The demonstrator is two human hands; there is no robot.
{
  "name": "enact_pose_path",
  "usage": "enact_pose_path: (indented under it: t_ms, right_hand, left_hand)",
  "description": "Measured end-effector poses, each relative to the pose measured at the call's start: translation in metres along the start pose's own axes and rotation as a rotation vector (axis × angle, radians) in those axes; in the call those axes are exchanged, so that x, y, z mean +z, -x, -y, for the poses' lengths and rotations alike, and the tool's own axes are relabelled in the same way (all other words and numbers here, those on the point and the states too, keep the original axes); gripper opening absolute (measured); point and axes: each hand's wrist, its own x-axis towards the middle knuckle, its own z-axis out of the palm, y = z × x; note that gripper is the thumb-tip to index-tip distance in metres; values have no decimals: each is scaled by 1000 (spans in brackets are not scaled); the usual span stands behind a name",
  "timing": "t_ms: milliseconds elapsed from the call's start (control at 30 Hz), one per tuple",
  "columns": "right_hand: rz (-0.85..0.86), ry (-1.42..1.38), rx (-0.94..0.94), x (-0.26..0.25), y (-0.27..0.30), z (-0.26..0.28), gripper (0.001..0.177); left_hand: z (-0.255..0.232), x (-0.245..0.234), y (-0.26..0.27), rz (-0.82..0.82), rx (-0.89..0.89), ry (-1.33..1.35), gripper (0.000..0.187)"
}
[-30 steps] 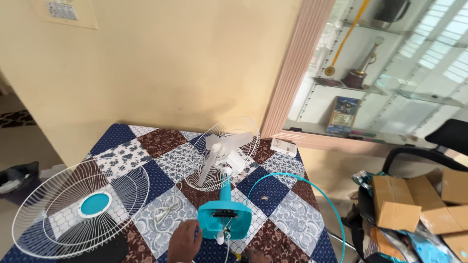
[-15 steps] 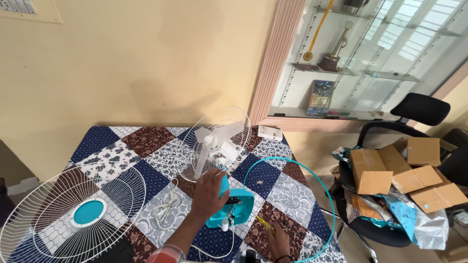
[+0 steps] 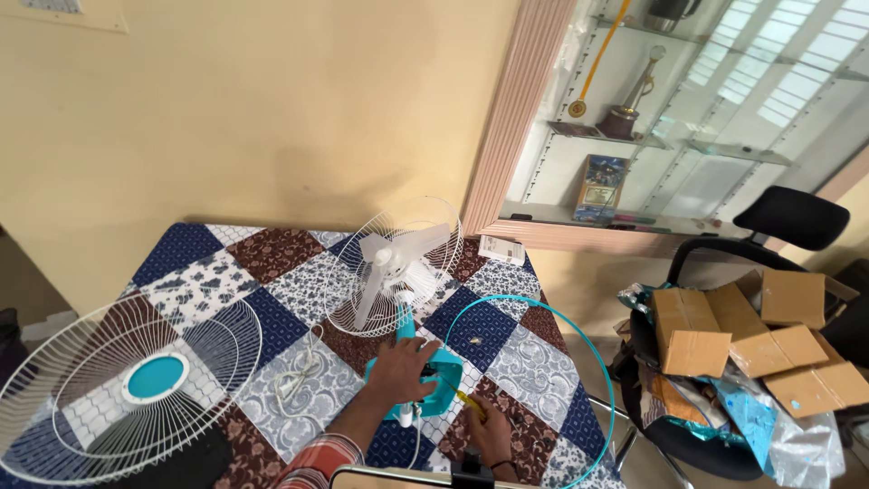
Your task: The person uses a screwdriver to adjust internal components of a teal-colored fan base on a patterned table. They repeatedly tighten and loosen screws while holding the fan base steady with the other hand. A second fan and a fan cage are also visible on the table.
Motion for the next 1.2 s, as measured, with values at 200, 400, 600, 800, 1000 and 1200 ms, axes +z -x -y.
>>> enact_pose_path:
  t_ms: [200, 400, 600, 800, 1000, 1200]
  right_hand:
    - [-54, -27, 62, -8, 5, -10, 31]
    - [44, -411, 203, -4, 1, -23, 23]
    - [86, -623, 312, 12, -4, -33, 17]
    - [147, -468, 173, 28, 7, -24, 21]
    - [45, -38, 35, 19, 30, 7, 26]
    - [38, -9, -19, 9, 38, 24, 36]
  left_hand:
    - [-8, 13, -13, -38, -122, -44, 68]
    - [-26, 24, -22, -103, -228, -38, 56]
    - [-33, 22, -19, -132, -252, -77, 56]
    - [-34, 22, -15, -216, -231, -73, 58]
    - [-35, 22, -17, -166, -266, -121, 58]
    - [-37, 19, -15, -130, -277, -152, 60]
